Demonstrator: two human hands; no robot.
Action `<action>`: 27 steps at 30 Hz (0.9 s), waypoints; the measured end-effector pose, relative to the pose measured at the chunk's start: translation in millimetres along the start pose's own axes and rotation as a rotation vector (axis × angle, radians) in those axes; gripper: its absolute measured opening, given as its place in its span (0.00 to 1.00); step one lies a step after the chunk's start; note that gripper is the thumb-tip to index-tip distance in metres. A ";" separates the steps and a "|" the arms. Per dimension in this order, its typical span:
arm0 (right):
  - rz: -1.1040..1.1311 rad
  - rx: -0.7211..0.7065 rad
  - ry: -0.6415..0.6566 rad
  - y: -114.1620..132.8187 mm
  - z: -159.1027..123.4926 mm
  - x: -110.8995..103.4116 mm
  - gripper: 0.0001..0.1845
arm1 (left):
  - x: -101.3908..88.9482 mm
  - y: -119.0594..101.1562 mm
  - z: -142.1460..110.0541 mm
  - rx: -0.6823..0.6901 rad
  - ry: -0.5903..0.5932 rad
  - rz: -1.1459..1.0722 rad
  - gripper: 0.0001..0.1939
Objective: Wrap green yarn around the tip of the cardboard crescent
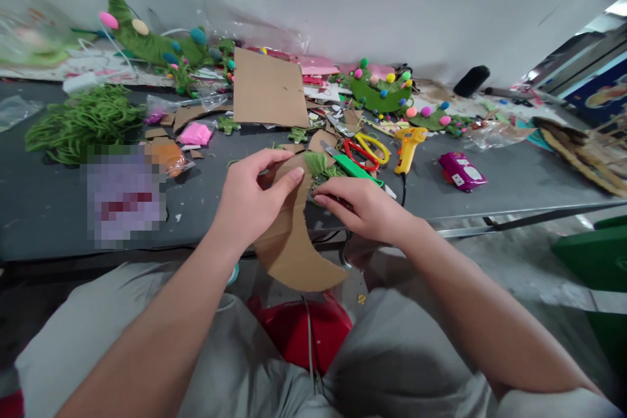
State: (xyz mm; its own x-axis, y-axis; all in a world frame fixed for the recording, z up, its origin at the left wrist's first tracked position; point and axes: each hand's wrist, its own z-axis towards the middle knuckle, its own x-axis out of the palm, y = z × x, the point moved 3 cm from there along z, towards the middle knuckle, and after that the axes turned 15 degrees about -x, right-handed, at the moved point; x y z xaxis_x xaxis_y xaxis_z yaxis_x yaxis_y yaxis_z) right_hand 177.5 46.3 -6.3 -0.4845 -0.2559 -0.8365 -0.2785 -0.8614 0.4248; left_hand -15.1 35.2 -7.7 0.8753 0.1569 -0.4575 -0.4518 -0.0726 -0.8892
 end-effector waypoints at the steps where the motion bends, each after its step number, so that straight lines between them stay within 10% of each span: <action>1: -0.021 -0.001 0.004 0.1 -0.6 -0.4 0.13 | 0.1 -0.2 -0.3 0.024 -0.023 0.054 0.15; 27: 0.069 0.008 -0.186 -17.0 -6.7 -25.7 0.09 | 13.0 -7.5 -9.1 0.034 0.500 0.091 0.13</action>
State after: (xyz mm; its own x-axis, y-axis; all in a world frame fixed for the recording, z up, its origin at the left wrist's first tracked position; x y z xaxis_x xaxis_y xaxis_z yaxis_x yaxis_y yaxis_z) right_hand 200.3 64.6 5.7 -0.6474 -0.2283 -0.7271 -0.2455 -0.8407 0.4826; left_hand 1.3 28.8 -7.0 0.8039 -0.3394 -0.4884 -0.5285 -0.0310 -0.8484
